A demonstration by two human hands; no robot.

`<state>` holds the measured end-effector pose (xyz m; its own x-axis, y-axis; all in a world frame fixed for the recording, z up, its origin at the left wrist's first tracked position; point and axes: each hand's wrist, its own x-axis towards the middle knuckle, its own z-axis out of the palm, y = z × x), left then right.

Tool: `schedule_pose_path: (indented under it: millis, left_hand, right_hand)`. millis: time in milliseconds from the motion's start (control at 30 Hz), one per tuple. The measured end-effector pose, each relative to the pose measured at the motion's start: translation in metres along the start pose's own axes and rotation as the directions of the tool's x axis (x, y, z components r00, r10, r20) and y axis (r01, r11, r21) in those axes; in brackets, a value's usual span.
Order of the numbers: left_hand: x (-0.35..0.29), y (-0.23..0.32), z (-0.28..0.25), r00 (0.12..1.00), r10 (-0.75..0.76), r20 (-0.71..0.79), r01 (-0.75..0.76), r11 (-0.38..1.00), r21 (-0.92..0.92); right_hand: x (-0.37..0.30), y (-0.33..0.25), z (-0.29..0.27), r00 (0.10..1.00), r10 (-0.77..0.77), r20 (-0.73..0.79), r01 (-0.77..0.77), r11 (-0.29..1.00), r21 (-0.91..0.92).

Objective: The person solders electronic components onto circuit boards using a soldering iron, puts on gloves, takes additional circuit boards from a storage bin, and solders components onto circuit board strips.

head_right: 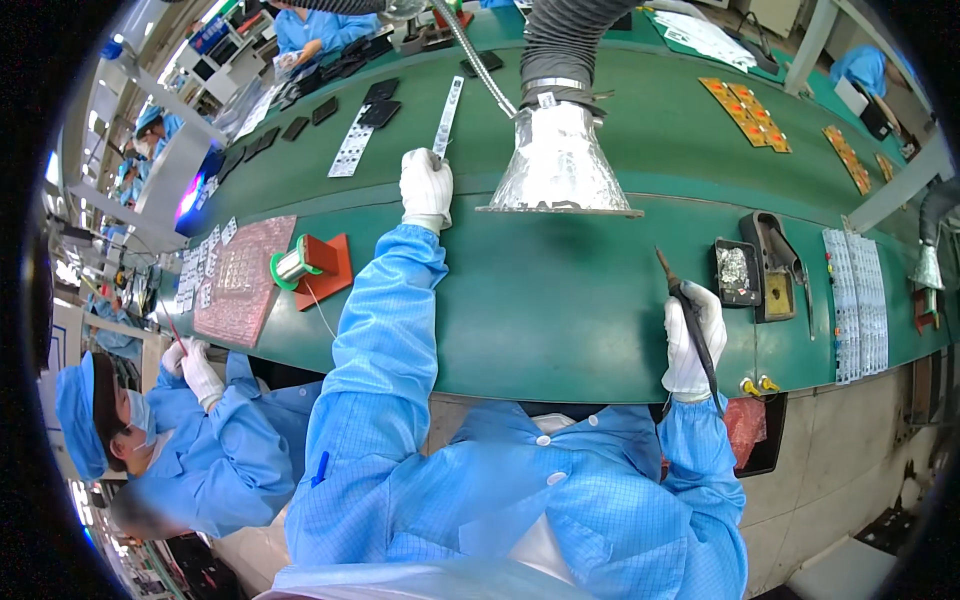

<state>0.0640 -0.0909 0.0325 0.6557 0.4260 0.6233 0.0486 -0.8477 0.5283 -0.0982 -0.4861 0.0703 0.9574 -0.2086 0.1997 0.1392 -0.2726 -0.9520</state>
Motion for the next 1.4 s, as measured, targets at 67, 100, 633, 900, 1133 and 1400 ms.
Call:
schedule_pose_path:
  millis: [67, 100, 633, 900, 1133, 1400]
  left_hand:
    - [0.000, -0.001, 0.001, 0.999, 0.036, -0.034, -0.036, 0.999, 0.020]
    - [0.005, 0.000, -0.001, 1.000, 0.006, -0.023, -0.005, 0.998, 0.069]
    - [-0.023, 0.025, -0.177, 0.859, -0.491, -0.146, 0.180, 0.557, -0.811]
    - [-0.118, 0.034, -0.318, 0.872, -0.477, 0.110, 0.305, 0.354, -0.884]
    - [-0.161, 0.125, -0.239, 0.799, -0.318, 0.510, 0.593, 0.275, -0.757]
    - [-0.168, 0.193, -0.159, 0.712, -0.097, 0.696, 0.701, 0.164, -0.694]
  right_hand:
    - [0.002, 0.001, 0.001, 1.000, -0.008, 0.011, 0.008, 1.000, 0.019]
    - [0.004, 0.001, 0.002, 1.000, -0.001, 0.012, 0.000, 1.000, 0.020]
    - [-0.001, 0.008, 0.000, 0.999, -0.047, -0.006, 0.047, 0.997, 0.055]
    - [-0.010, -0.006, -0.015, 0.998, 0.057, -0.022, -0.053, 0.984, 0.172]
    - [-0.017, -0.018, -0.033, 0.832, -0.504, 0.233, 0.534, 0.842, -0.084]
    - [-0.045, -0.019, -0.110, 0.822, -0.472, 0.318, 0.564, 0.753, -0.340]
